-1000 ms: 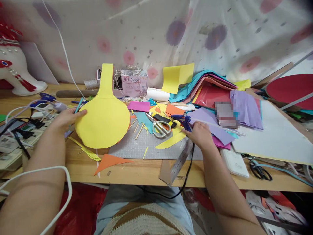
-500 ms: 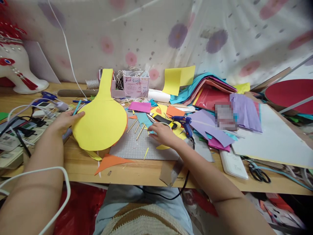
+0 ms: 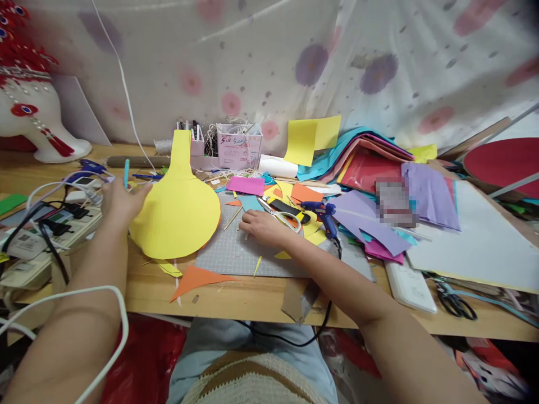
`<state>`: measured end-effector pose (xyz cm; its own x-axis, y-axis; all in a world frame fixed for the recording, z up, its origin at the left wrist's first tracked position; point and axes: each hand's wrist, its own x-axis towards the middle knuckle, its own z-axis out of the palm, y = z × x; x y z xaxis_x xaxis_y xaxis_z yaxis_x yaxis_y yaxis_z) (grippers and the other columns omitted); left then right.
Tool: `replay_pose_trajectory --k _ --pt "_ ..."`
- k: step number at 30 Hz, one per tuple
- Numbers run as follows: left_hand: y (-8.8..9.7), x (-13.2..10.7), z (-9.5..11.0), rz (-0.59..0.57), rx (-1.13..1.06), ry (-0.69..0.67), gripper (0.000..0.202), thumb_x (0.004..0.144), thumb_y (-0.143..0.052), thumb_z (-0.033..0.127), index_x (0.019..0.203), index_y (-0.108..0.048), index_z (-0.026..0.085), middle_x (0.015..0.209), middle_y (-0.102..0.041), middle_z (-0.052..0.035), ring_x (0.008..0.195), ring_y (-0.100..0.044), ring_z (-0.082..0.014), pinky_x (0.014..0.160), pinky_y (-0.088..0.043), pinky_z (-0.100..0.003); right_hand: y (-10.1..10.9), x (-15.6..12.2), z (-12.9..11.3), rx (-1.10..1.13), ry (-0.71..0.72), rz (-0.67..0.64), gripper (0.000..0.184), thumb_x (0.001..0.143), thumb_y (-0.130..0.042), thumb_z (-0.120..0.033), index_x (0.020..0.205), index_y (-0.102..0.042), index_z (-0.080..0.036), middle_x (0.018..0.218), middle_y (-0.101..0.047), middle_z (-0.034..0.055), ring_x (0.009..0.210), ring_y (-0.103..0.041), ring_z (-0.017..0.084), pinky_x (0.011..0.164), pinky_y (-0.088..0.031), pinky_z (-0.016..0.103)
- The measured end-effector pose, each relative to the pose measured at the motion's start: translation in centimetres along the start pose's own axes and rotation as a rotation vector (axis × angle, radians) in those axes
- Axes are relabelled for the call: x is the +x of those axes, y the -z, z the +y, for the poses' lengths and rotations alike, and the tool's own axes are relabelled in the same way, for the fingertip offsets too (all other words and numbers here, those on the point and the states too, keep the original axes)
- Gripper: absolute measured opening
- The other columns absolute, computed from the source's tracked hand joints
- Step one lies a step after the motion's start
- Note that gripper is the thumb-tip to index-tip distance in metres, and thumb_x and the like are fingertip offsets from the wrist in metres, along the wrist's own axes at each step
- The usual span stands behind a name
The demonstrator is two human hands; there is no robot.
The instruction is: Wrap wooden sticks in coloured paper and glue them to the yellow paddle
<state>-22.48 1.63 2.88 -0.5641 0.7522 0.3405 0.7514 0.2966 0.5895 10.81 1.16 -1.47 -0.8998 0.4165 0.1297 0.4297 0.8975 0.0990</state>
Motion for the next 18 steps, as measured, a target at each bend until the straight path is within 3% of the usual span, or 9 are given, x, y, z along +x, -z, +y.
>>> replay_pose_trajectory --k 3,5,7,9,11,13,18 --pt "-1.6 -2.4 4.8 -0.070 -0.110 -0.141 0.037 0.082 -0.041 0.040 0.103 -0.055 0.014 0.100 -0.058 -0.0105 0.094 -0.052 -0.0227 0.088 -0.040 -0.041 0.1 -0.6 0.5 0.149 -0.152 0.229 0.016 0.080 -0.039 -0.011 0.085 -0.054 -0.016 0.096 -0.056 0.0104 0.089 -0.049 0.019 0.077 -0.039 0.031" --pt "-3.6 -5.2 8.4 -0.263 -0.264 -0.193 0.037 0.088 -0.027 0.034 0.102 -0.056 0.016 0.097 -0.059 -0.0081 0.089 -0.055 -0.0190 0.084 -0.042 -0.035 0.3 -1.1 0.9 0.325 -0.367 0.472 0.017 0.083 -0.035 -0.014 0.088 -0.052 -0.017 0.098 -0.056 0.0095 0.091 -0.051 0.017 0.078 -0.040 0.029" --pt "-6.1 -8.6 11.3 -0.479 -0.288 -0.286 0.033 0.087 -0.028 0.027 0.092 -0.059 0.016 0.089 -0.061 -0.0075 0.085 -0.056 -0.0186 0.079 -0.043 -0.032 0.6 -1.8 1.4 0.527 -0.597 0.681 0.015 0.086 -0.034 -0.022 0.092 -0.048 -0.019 0.095 -0.056 0.0079 0.090 -0.054 0.016 0.077 -0.042 0.028" --pt "-8.6 -11.7 13.0 -0.681 -0.238 -0.376 0.027 0.083 -0.034 0.022 0.086 -0.060 0.016 0.085 -0.063 -0.0082 0.082 -0.058 -0.0197 0.075 -0.043 -0.031 0.8 -2.7 1.8 0.705 -0.766 0.794 0.016 0.087 -0.033 -0.030 0.093 -0.044 -0.021 0.091 -0.057 0.0059 0.085 -0.056 0.015 0.075 -0.045 0.028" --pt "-10.6 -13.9 13.4 -0.789 -0.202 -0.436 0.025 0.082 -0.036 0.020 0.088 -0.060 0.016 0.088 -0.064 -0.0096 0.083 -0.058 -0.0205 0.074 -0.043 -0.031 0.8 -3.7 1.9 0.827 -0.858 0.817 0.017 0.087 -0.033 -0.036 0.094 -0.040 -0.022 0.082 -0.058 0.0034 0.077 -0.058 0.014 0.071 -0.046 0.028" --pt "-11.7 -15.1 13.0 -0.781 -0.126 -0.476 0.022 0.079 -0.042 0.021 0.092 -0.060 0.016 0.094 -0.063 -0.0114 0.088 -0.058 -0.0226 0.076 -0.042 -0.033 0.6 -4.6 1.9 0.894 -0.889 0.792 0.019 0.087 -0.032 -0.039 0.092 -0.038 -0.022 0.070 -0.057 0.0000 0.065 -0.057 0.012 0.065 -0.047 0.026" --pt "-11.6 -15.1 11.6 -0.636 0.095 -0.559 0.028 0.081 -0.040 0.023 0.103 -0.057 0.017 0.108 -0.056 -0.0133 0.101 -0.053 -0.0249 0.077 -0.041 -0.034 -0.3 -5.5 1.2 0.920 -0.812 0.697 0.018 0.085 -0.036 -0.040 0.091 -0.037 -0.023 0.065 -0.056 -0.0039 0.058 -0.056 0.011 0.062 -0.045 0.024"
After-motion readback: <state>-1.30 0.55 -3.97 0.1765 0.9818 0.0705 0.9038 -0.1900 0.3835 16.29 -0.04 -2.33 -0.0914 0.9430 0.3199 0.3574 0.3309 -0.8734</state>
